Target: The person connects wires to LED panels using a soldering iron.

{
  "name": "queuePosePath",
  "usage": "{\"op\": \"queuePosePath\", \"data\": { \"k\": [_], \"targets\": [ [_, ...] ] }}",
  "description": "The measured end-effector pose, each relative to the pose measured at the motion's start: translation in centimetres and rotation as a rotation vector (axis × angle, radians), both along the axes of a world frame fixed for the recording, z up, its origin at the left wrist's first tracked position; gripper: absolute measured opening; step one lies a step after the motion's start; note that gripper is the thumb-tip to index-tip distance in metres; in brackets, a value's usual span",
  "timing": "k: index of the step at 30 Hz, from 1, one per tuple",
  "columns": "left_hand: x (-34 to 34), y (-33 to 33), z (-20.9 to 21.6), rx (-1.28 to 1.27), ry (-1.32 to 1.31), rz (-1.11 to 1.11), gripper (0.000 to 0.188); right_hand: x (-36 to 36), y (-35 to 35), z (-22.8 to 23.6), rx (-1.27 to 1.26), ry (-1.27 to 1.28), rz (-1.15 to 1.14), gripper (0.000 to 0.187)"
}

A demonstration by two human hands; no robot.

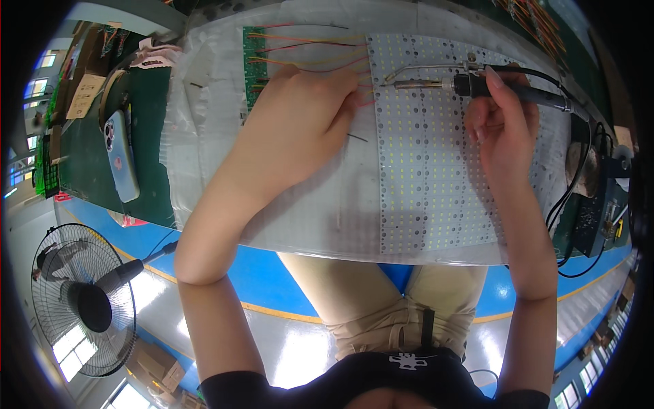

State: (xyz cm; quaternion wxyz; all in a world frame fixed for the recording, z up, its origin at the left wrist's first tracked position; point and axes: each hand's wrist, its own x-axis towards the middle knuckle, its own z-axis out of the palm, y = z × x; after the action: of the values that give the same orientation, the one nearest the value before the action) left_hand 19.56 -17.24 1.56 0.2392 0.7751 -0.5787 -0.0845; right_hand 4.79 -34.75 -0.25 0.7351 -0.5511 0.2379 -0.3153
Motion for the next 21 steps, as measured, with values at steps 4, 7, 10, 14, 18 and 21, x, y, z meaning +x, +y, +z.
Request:
{"op": "queuePosePath", "data": {
  "k": [4,7,10,14,18,21],
  "targets": [
    [-0.2,-0.1,0.0,-0.024,0.009,0.023,0.007,0.0,-0.1,0.0,0.018,-0.003,-0.006,0.02],
    [-0.2,-0.1,-0.3,-0.155,0.05,-0.035,0.012,-0.1,-0.1,-0.1,0.027,0.004,0.001,0.02],
    [0.0,0.2,-0.2,-0.15,0.013,-0.075,0.015,-0.1,-0.1,-0.1,0.029,0.008,0.003,0.02],
    [0.3,0.4,0.4,-0.056,0.049,-0.141,0.018,-0.1,-0.1,0.1,0.031,0.02,-0.003,0.02],
    [0.1,0.7,0.7,-0.031,0.099,-0.144,0.019,-0.1,-0.3,0.1,0.035,0.015,0.012,0.021],
    [0.5,0.8,1.0,-0.191,-0.078,-0.182,0.018,-0.1,-0.3,0.0,0.033,0.013,0.02,0.021]
  ]
}}
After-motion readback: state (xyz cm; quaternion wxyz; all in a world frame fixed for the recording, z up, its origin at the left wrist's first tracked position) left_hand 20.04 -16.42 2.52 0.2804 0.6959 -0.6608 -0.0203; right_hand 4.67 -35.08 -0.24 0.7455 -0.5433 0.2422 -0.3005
